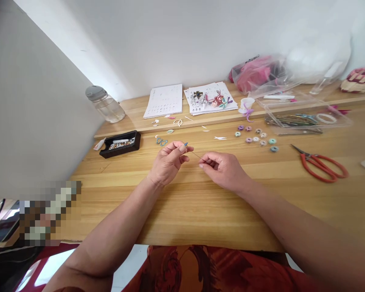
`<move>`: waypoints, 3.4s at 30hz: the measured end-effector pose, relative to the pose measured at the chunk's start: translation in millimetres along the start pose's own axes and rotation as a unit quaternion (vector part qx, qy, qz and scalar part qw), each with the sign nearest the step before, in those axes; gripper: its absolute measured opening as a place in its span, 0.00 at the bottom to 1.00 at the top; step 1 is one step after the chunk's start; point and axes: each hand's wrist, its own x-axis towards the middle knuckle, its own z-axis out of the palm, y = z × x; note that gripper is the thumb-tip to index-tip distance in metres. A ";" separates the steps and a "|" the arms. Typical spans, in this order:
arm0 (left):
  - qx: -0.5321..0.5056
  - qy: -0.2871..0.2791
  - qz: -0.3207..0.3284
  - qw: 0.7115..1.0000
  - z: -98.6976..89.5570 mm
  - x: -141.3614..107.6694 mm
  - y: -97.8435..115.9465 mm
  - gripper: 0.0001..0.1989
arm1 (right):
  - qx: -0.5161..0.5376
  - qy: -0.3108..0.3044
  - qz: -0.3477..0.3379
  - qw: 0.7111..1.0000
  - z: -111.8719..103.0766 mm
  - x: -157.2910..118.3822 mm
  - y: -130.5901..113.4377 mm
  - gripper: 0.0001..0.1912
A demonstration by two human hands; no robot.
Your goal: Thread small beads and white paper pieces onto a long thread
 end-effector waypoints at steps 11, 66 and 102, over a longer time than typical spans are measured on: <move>-0.056 -0.061 -0.013 0.996 8.2 -8.9 10.6 0.11 | -0.047 0.026 -0.056 0.997 2.0 4.6 12.5 0.09; -0.015 0.124 0.068 0.990 -0.9 -53.4 51.8 0.14 | -0.235 0.075 -0.055 0.967 -12.1 15.5 37.0 0.07; 0.000 0.135 0.276 0.952 30.1 -63.4 179.0 0.09 | -0.177 0.155 0.028 0.971 -19.6 24.4 48.0 0.05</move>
